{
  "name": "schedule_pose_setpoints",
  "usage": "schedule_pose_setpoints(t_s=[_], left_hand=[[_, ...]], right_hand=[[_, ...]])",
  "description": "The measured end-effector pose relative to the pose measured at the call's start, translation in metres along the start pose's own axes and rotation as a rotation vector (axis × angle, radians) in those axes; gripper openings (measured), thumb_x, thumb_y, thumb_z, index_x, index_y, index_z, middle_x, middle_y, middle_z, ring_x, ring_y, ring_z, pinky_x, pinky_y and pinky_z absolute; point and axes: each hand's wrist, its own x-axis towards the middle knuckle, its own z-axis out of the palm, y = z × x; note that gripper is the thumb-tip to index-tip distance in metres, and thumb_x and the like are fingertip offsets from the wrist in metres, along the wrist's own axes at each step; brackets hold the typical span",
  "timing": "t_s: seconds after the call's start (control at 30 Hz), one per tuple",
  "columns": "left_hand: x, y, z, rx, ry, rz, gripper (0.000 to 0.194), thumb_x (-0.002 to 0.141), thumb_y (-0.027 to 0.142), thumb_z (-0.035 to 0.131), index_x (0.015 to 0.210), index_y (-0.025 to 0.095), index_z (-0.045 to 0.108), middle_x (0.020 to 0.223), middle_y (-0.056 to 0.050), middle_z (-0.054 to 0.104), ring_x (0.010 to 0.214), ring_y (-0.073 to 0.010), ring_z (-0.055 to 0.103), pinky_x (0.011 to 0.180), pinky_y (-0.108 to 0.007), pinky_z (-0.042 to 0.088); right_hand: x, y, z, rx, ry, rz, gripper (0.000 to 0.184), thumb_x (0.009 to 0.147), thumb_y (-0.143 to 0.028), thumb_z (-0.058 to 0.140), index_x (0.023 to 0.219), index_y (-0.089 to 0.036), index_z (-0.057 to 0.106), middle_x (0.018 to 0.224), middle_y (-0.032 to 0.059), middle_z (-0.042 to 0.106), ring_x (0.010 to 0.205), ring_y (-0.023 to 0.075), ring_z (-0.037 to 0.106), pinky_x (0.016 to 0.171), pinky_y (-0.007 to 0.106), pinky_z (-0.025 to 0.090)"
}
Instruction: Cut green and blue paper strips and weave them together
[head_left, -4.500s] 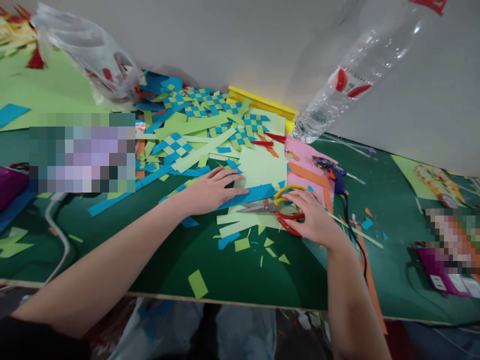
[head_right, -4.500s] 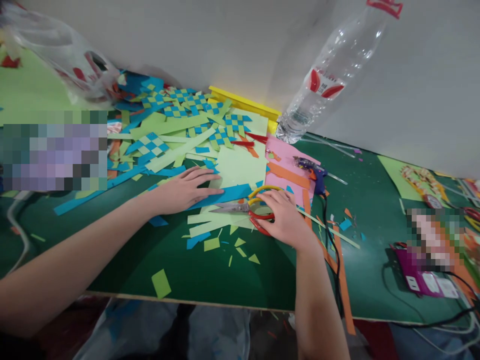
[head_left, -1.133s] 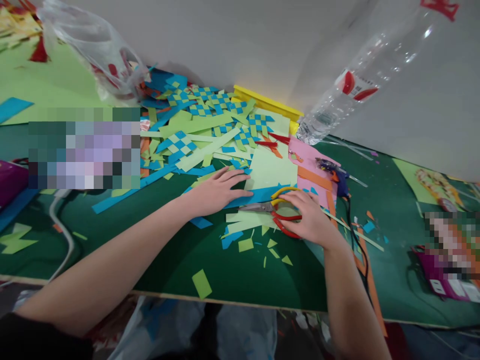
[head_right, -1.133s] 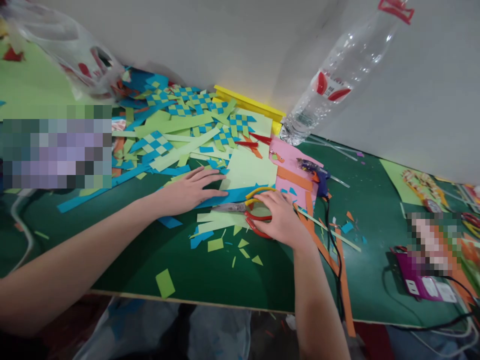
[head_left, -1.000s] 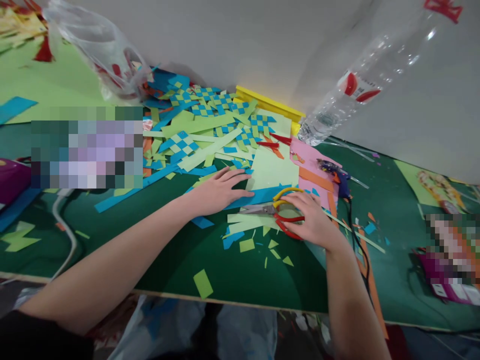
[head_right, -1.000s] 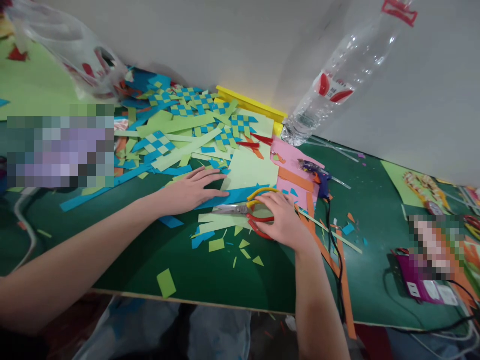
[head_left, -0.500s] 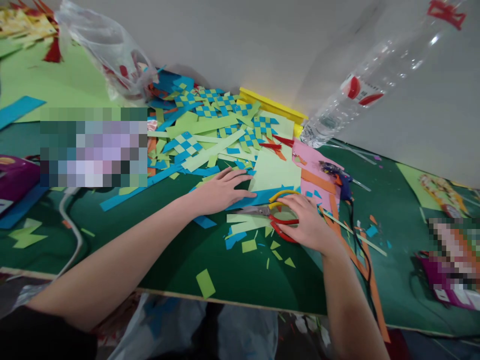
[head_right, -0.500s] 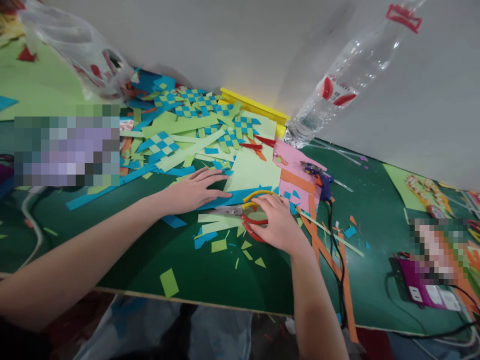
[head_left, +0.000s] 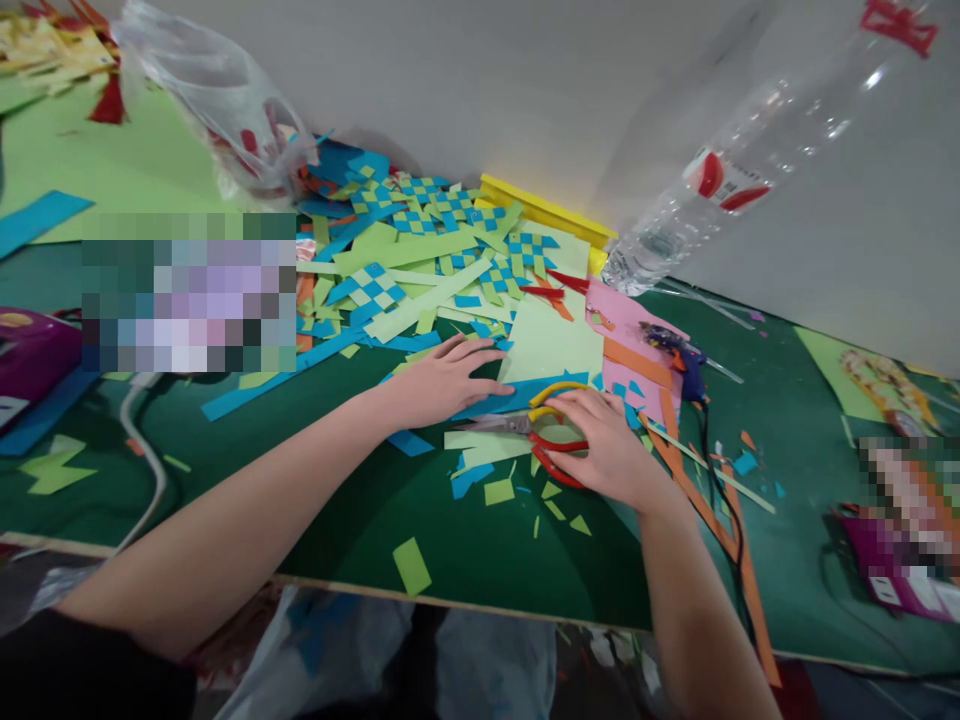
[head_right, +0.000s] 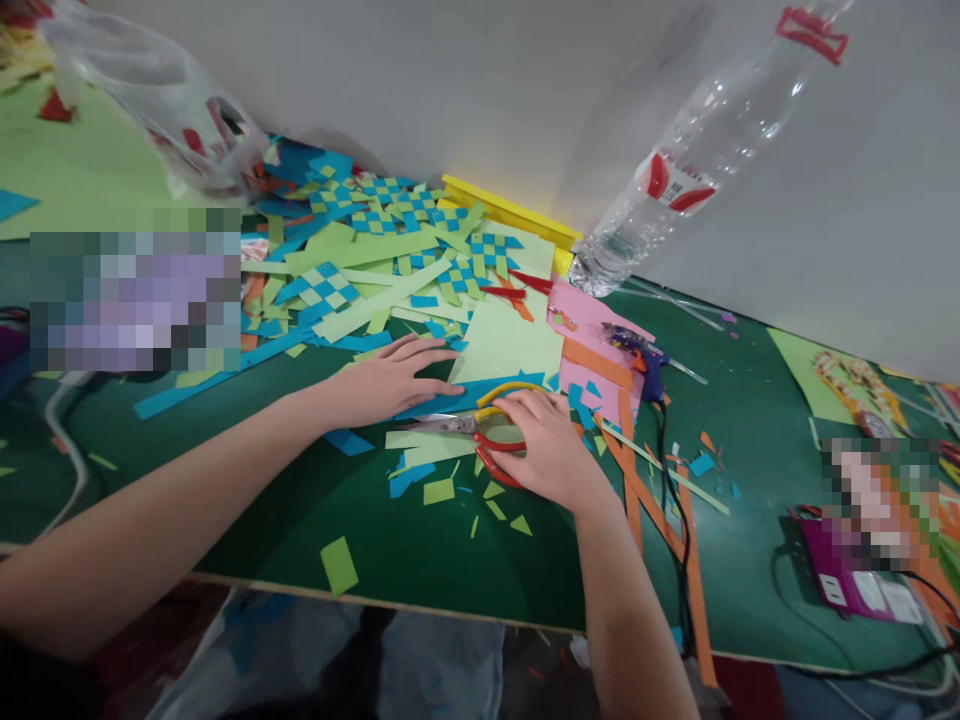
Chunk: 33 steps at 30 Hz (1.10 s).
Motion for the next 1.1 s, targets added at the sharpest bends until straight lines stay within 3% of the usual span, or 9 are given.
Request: schedule_pose_setpoints(t_s=[0.7,0.87,1.0,1.1], left_hand=[[0.001,-0.002,0.002,0.000,0.002,0.015,0.037,0.099,0.031,0.043,0.134,0.039,0.053,0.151,-0.002,0.038,0.145,-0.0255,0.022,0.117,-0.049,0.022],[0.001,-0.006,-0.002,-0.033,0.094,-0.024,0.037,0.097,0.031,0.049,0.134,0.029,0.053,0.145,-0.004,0.047,0.141,-0.0236,0.031,0.118,-0.050,0.020],[0.001,-0.006,-0.007,-0.016,0.238,-0.165,0.028,0.096,0.028,0.049,0.121,0.023,0.062,0.130,-0.006,0.061,0.131,-0.0227,0.046,0.119,-0.050,0.019],[0.001,-0.002,-0.009,-0.007,0.271,-0.188,0.027,0.097,0.031,0.047,0.114,0.022,0.065,0.125,-0.007,0.064,0.126,-0.0228,0.051,0.117,-0.050,0.021]], right_hand=[[-0.002,-0.006,-0.002,0.065,-0.061,-0.054,0.041,0.084,-0.035,0.066,0.122,-0.025,0.053,0.121,0.0088,0.062,0.116,0.0285,0.055,0.098,0.048,0.039],[-0.013,0.011,-0.006,0.145,0.055,-0.015,0.044,0.078,-0.030,0.069,0.120,-0.025,0.054,0.122,0.0090,0.062,0.118,0.0292,0.054,0.101,0.050,0.039],[-0.023,0.035,-0.010,0.176,0.226,0.046,0.046,0.075,-0.029,0.071,0.119,-0.024,0.057,0.121,0.0108,0.063,0.119,0.0309,0.055,0.097,0.050,0.046],[-0.025,0.047,-0.010,0.128,0.384,0.168,0.048,0.072,-0.030,0.071,0.118,-0.023,0.059,0.124,0.0117,0.062,0.118,0.0316,0.057,0.097,0.051,0.047]])
